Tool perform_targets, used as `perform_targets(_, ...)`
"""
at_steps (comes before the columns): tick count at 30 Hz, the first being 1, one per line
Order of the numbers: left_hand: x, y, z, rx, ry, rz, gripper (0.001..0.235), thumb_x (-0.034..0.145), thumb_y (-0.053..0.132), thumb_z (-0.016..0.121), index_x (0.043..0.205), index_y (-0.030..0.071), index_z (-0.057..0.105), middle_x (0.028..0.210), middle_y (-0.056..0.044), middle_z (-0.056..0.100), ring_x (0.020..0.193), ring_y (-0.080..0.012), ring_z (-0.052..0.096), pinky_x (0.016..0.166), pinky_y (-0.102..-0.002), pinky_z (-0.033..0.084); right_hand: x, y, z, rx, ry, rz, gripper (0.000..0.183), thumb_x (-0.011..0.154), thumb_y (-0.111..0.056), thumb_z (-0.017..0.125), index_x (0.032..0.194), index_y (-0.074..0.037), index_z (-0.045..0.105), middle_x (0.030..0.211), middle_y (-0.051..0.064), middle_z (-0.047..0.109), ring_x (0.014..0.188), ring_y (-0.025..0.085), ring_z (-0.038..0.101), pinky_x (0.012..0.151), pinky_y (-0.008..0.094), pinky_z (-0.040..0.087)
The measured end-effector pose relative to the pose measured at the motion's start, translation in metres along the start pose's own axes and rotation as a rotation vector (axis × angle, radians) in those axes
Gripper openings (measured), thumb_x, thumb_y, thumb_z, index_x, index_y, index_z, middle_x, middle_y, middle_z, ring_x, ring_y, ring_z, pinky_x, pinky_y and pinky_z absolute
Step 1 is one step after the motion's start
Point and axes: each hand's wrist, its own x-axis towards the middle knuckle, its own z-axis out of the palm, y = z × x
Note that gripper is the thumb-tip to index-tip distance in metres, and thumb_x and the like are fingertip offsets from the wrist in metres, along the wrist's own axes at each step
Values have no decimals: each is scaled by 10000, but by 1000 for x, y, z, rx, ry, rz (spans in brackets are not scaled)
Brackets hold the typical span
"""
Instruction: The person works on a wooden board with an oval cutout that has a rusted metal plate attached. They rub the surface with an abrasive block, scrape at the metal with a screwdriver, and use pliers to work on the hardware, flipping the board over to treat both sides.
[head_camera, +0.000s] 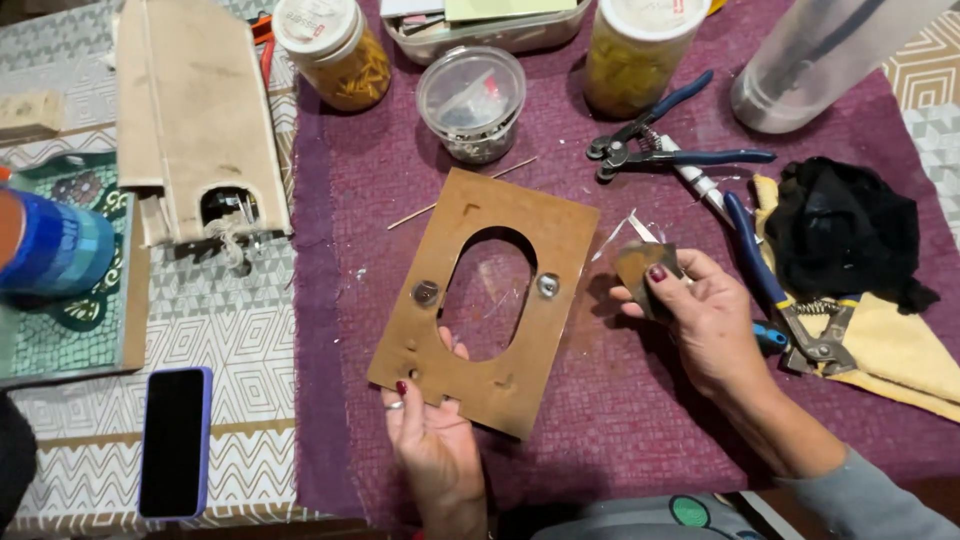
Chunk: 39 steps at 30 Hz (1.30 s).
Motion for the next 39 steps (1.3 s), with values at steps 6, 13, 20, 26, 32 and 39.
perform_targets(6,-9,-7,18,21,138,-66,485,979,20,357,1462,15,401,1486,-271,496,1366,-405,493,1193,-544,366,-9,6,3,-834,-59,-553,347,923,42,610,1261,-23,561,932,109,754,596,158,664,483,263,542)
perform_targets(13,30,32,-97,422,-90,-129,244,1064,180,510,1013,-49,576,962,-154,583,892,-240,577,899,-433,546,-6,5,7,-1139,-251,-751,364,792,38,657,1147,-42,686,1308,97,691,1119,268,680,930,350,553)
perform_targets(20,45,64,-79,984,-197,-432,564,998,334,428,1026,-184,650,863,-341,779,660,-381,735,581,-403,572,-14,0,21,-1274,-477,-1147,231,866,-93,667,1083,-29,717,1103,77,739,1027,272,700,917,413,562)
perform_targets(26,37,73,-50,1322,-176,-254,327,967,230,597,894,-63,723,598,-179,698,454,-240,605,429,-311,446,-15,18,13,-1387,-492,-1208,234,909,-111,658,1112,-9,715,1196,112,738,1103,297,696,938,418,570)
perform_targets(32,31,48,-40,1675,-373,805,467,769,166,879,1094,-31,607,946,-133,619,792,-236,574,693,-346,481,-23,18,15,-1480,-695,-1061,371,922,-135,550,1238,39,636,1367,155,632,1273,344,600,1044,418,505)
perform_targets(39,16,10,-66,1596,-615,781,1448,593,451,993,1589,-5,45,1670,-320,152,1541,-480,282,1290,-641,176,-29,73,-5,-1438,-648,-1190,449,859,4,732,1295,-63,650,1372,140,667,1264,304,650,1016,360,613)
